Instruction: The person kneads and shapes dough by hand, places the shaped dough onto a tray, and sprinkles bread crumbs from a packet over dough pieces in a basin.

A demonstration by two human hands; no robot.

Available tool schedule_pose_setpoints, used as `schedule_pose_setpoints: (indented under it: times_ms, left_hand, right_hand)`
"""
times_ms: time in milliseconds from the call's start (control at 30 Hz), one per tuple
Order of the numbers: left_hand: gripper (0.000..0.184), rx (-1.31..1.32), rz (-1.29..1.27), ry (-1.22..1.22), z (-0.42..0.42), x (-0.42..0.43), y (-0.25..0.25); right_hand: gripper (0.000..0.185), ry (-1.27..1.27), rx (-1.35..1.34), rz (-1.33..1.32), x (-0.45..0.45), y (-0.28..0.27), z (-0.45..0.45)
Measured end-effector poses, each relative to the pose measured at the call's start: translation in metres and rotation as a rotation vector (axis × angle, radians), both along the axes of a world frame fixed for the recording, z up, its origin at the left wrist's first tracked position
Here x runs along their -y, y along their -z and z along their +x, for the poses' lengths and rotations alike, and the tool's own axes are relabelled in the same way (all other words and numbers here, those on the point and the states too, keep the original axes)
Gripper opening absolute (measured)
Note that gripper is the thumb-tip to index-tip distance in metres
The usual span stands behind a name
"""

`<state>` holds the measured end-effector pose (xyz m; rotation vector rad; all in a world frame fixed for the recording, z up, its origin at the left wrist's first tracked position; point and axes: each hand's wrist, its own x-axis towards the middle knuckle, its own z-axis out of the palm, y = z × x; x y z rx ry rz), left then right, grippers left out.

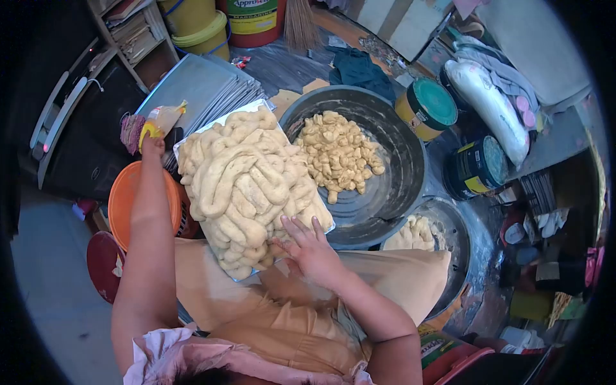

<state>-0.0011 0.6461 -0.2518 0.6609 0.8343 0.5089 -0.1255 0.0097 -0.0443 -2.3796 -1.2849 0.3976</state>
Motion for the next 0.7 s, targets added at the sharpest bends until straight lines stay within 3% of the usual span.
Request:
schedule_pose_setpoints:
  times_ms: [33, 100, 200, 300, 433, 467, 700]
  left_hand:
    - [0.031, -0.161, 0.152, -0.093, 0.003, 0.004, -0.009]
    - [0.037, -0.223, 0.451, -0.189, 0.011, 0.006, -0.022]
    - [0.03, -0.159, 0.727, -0.205, 0.029, -0.008, -0.049]
    - [0.04, -0.195, 0.742, -0.097, 0.021, 0.055, -0.128]
    - [0.045, -0.186, 0.927, -0.125, -0.001, 0.091, -0.186]
    - [0.047, -0.283, 1.097, -0.192, -0.008, 0.1, -0.2]
    - [0.045, 0.092, 1.181, -0.086, -0.093, 0.241, -0.33]
  right_hand:
    - [0.052, 0.003, -0.001, -0.006, 0.001, 0.001, 0.002]
    - [0.053, 0.0, -0.021, 0.002, 0.003, 0.004, 0.005]
    - [0.055, -0.023, -0.037, -0.019, 0.005, 0.006, 0.006]
    - [0.055, -0.033, -0.013, -0.034, 0.006, 0.002, 0.006]
    - [0.054, -0.018, 0.035, 0.029, 0.01, -0.005, 0.003]
    - [0.053, -0.016, 0.047, 0.035, 0.011, -0.008, 0.002]
    - [0.052, 0.047, 0.076, 0.157, 0.02, -0.021, -0.011]
